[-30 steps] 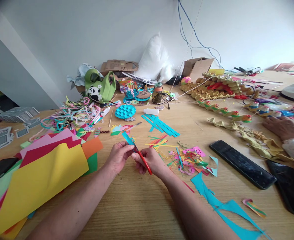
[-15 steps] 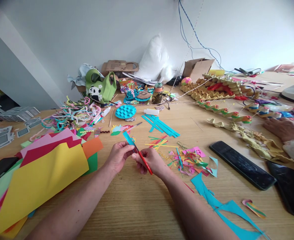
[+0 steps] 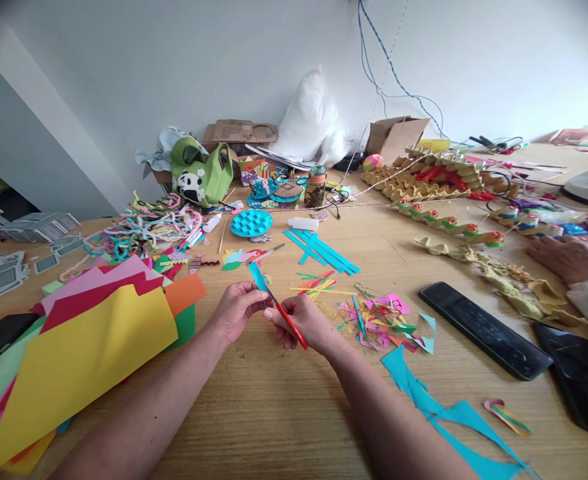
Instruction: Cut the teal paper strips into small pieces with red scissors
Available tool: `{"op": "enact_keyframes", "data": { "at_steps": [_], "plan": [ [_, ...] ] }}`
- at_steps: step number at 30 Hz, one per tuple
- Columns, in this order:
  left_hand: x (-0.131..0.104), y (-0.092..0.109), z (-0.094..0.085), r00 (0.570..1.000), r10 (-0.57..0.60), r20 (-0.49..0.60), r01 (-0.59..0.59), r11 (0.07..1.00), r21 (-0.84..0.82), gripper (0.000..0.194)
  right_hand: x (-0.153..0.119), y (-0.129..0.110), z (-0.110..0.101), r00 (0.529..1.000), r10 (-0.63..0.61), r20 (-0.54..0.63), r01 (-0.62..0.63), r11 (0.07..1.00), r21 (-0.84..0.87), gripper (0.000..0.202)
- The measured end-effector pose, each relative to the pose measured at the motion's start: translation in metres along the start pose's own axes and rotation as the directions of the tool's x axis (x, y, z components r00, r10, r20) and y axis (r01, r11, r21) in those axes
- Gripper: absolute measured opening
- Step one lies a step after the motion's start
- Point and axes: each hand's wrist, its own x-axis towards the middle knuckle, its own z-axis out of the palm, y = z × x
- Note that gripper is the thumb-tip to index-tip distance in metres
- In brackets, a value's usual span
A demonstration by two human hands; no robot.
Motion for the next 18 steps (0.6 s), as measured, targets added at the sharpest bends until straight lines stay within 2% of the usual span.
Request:
{"op": "enact_keyframes", "data": {
  "at_steps": [18],
  "plan": [
    [-0.0012,0.0013,0.0025,0.999,-0.031,0.007,0.032,0.999,-0.034,0.014,0.0019,-0.0009,-0.0004,1.0,0.0,-0.005,0.0,1.0,0.012,0.046]
  ]
}}
